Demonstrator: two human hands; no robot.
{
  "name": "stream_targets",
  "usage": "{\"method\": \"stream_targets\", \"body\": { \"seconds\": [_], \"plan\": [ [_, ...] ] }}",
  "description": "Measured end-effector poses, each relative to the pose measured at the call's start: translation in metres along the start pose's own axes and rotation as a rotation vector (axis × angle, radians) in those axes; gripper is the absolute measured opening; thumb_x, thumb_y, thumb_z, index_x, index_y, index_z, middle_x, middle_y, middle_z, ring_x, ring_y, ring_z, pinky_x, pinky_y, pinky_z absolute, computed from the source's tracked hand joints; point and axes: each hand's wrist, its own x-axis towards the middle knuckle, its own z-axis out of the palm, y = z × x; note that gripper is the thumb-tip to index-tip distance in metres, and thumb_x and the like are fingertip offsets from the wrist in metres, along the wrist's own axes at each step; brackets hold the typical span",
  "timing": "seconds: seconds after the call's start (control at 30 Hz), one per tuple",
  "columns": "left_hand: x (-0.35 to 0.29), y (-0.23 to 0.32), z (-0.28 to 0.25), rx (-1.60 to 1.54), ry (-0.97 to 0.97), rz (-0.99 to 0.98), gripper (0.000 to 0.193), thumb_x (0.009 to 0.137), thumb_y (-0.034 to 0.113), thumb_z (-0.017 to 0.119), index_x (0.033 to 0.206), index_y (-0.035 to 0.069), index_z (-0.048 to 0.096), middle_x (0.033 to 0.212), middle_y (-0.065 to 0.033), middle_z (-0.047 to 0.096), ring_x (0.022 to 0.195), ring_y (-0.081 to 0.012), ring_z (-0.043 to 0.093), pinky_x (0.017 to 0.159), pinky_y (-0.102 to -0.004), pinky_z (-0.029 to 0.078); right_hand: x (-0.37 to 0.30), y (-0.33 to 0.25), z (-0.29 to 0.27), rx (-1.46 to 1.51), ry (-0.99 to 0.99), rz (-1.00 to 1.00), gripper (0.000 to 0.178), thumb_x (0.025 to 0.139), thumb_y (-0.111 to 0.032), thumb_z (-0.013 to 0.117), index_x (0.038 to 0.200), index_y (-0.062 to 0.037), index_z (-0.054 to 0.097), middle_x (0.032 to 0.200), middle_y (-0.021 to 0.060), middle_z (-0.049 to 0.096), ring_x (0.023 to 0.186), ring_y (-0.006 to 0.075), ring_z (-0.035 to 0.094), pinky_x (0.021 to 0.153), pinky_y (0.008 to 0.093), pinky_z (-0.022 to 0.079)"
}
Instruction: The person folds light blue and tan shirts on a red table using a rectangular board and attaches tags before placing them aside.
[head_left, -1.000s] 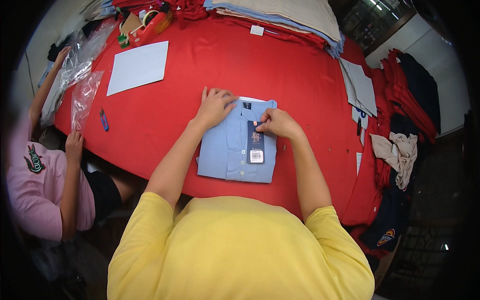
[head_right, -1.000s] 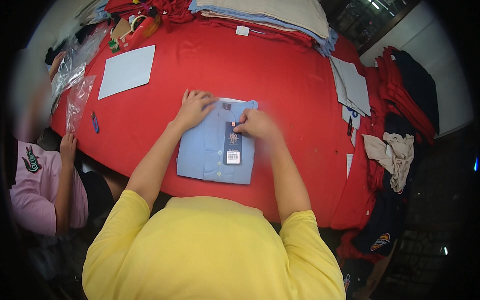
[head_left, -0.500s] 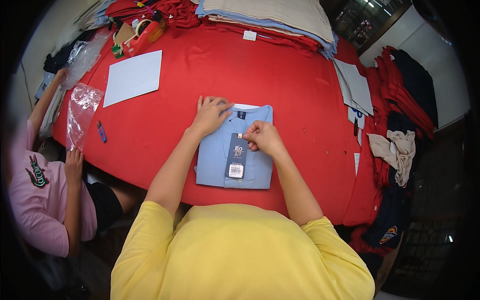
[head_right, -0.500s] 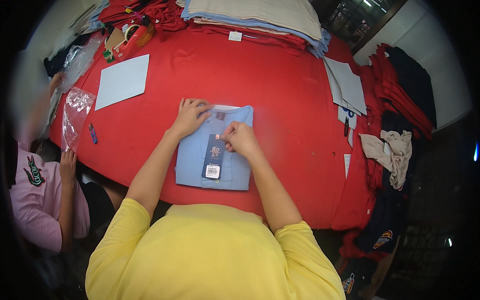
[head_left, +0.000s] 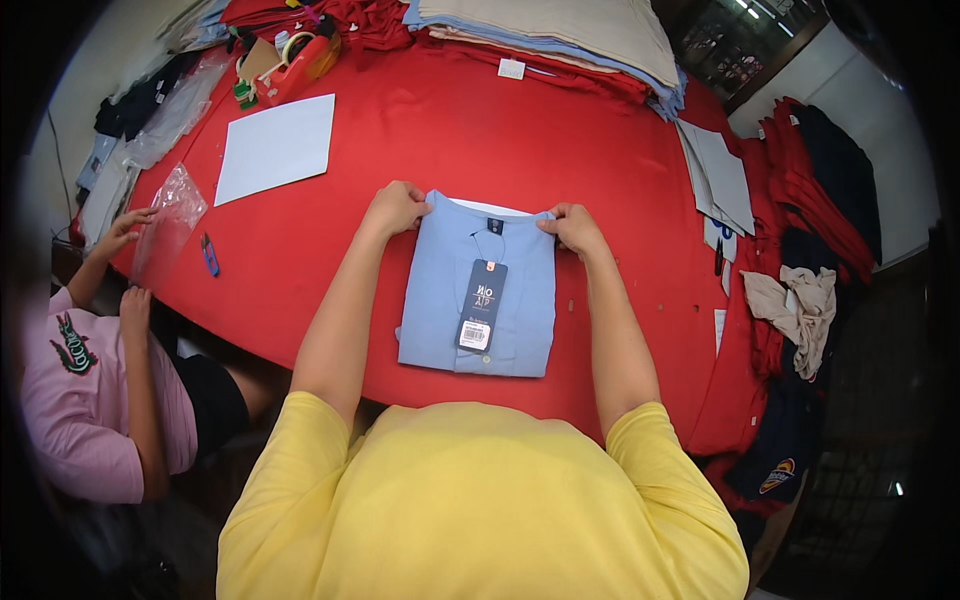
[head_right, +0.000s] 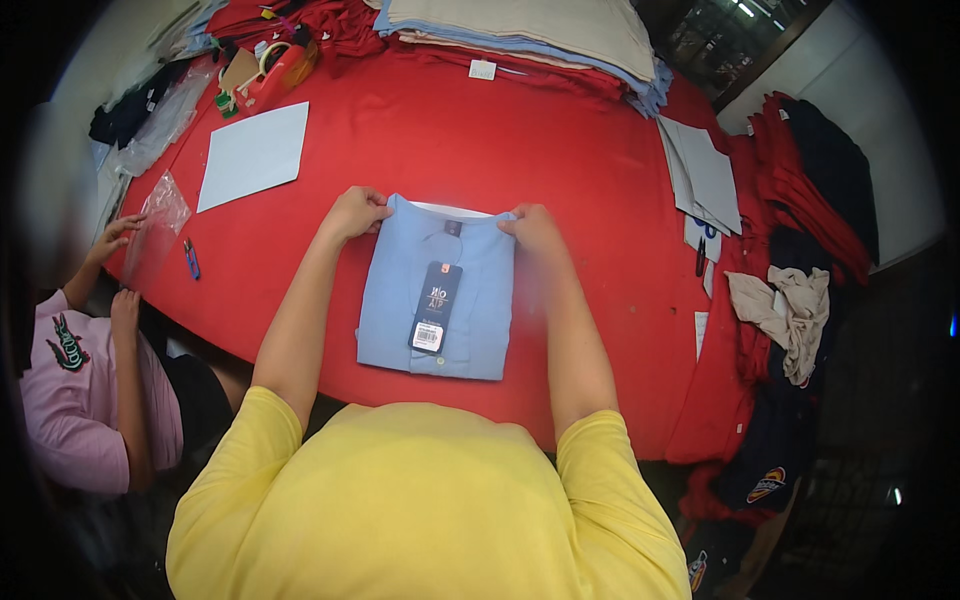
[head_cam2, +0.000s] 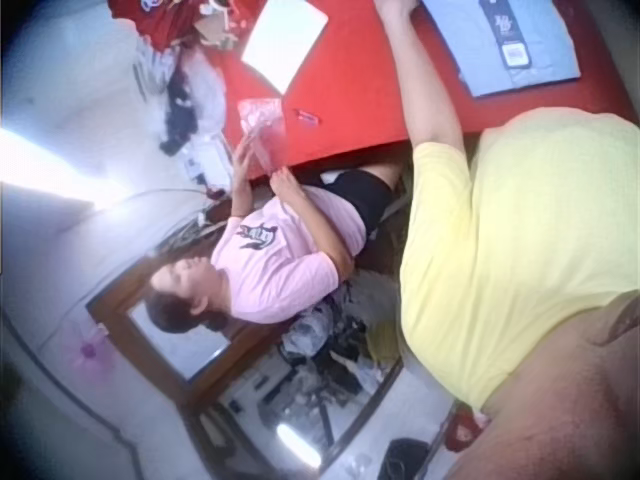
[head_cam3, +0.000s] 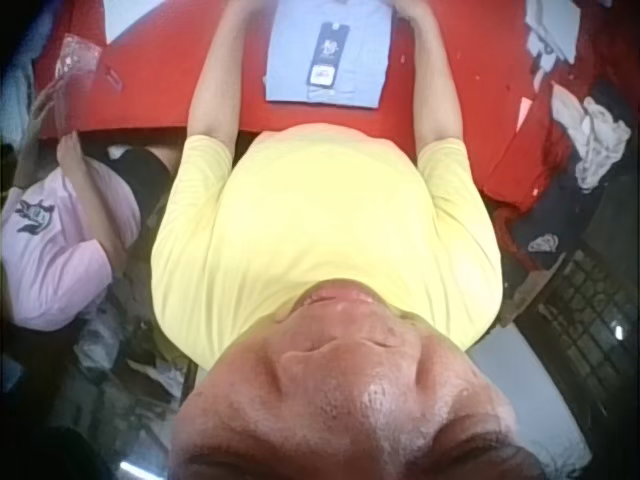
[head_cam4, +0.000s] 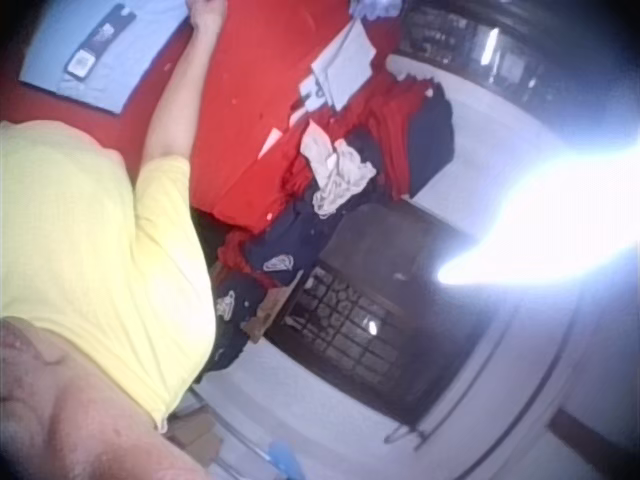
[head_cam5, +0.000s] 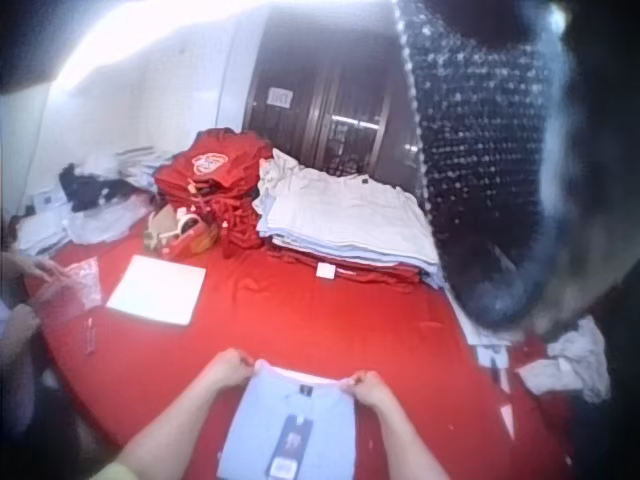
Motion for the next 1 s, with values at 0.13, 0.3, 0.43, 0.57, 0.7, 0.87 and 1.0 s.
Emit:
{"method": "stream_targets", "body": {
  "seconds": [0.13, 0.3, 0.43, 0.57, 0.7, 0.87, 1.0],
  "plan": [
    [0.001, 0.009, 0.000, 0.126, -0.060, -0.046, 0.019, 0.082, 0.014, 0.070, 0.085, -0.002, 0.059, 0.080, -0.0091, 0.064, 0.069, -0.0158, 0.063, 0.064, -0.0271, 0.052, 0.003, 0.003, 0.003, -0.120, 0.033, -0.090, 0.016, 0.082, -0.014, 0.070, 0.087, -0.0009, 0.063, 0.080, 0.0091, 0.064, 0.071, 0.0160, 0.060, 0.059, 0.0304, 0.047],
    [0.011, -0.008, 0.010, 0.241, 0.076, 0.227, 0.020, 0.082, 0.013, 0.068, 0.091, 0.000, 0.056, 0.082, -0.0099, 0.064, 0.078, -0.0173, 0.062, 0.069, -0.0297, 0.049, -0.020, -0.017, -0.005, -0.176, 0.028, -0.166, 0.024, 0.080, -0.017, 0.069, 0.095, -0.0011, 0.058, 0.084, 0.0144, 0.063, 0.081, 0.0228, 0.062, 0.071, 0.0348, 0.048],
    [0.008, 0.003, 0.015, 0.033, -0.007, 0.173, 0.022, 0.084, 0.011, 0.065, 0.099, 0.001, 0.052, 0.083, -0.0124, 0.063, 0.078, -0.0176, 0.061, 0.068, -0.0304, 0.048, -0.016, -0.003, -0.010, -0.139, 0.011, -0.211, 0.022, 0.082, -0.016, 0.066, 0.096, -0.0019, 0.056, 0.084, 0.0135, 0.062, 0.079, 0.0220, 0.061, 0.071, 0.0344, 0.048],
    [0.010, -0.011, 0.026, -0.106, 0.075, 0.191, 0.017, 0.088, 0.009, 0.060, 0.101, 0.002, 0.052, 0.085, -0.0129, 0.063, 0.082, -0.0169, 0.062, 0.070, -0.0305, 0.049, -0.019, 0.013, -0.002, 0.099, 0.087, -0.355, 0.012, 0.086, -0.007, 0.061, 0.097, -0.0032, 0.056, 0.079, 0.0051, 0.059, 0.072, 0.0123, 0.054, 0.064, 0.0282, 0.044],
    [-0.013, -0.004, 0.033, -0.155, 0.219, 0.355, 0.016, 0.088, 0.007, 0.061, 0.101, 0.002, 0.054, 0.086, -0.0097, 0.066, 0.083, -0.0185, 0.064, 0.076, -0.0313, 0.049, -0.047, 0.002, 0.000, 0.174, 0.138, -0.554, 0.010, 0.090, 0.000, 0.054, 0.098, -0.0029, 0.060, 0.080, -0.0012, 0.059, 0.069, 0.0059, 0.048, 0.060, 0.0215, 0.039],
    [-0.061, 0.045, 0.009, -0.415, 0.294, 0.550, 0.012, 0.090, 0.004, 0.059, 0.101, 0.000, 0.063, 0.090, -0.0046, 0.068, 0.086, -0.0125, 0.063, 0.079, -0.0262, 0.048, -0.087, -0.033, -0.028, 0.257, 0.180, -0.595, 0.014, 0.088, 0.005, 0.053, 0.093, 0.0025, 0.065, 0.088, 0.0050, 0.063, 0.080, 0.0130, 0.058, 0.071, 0.0246, 0.045],
    [-0.115, 0.085, -0.030, -0.569, 0.390, 0.781, 0.013, 0.092, 0.002, 0.058, 0.101, 0.000, 0.068, 0.096, 0.0000, 0.066, 0.089, -0.0073, 0.058, 0.079, -0.0212, 0.046, -0.149, -0.099, -0.055, 0.111, 0.323, -0.951, 0.021, 0.085, 0.012, 0.050, 0.094, 0.0025, 0.066, 0.089, 0.0074, 0.063, 0.080, 0.0151, 0.059, 0.072, 0.0243, 0.046]
  ]
}}
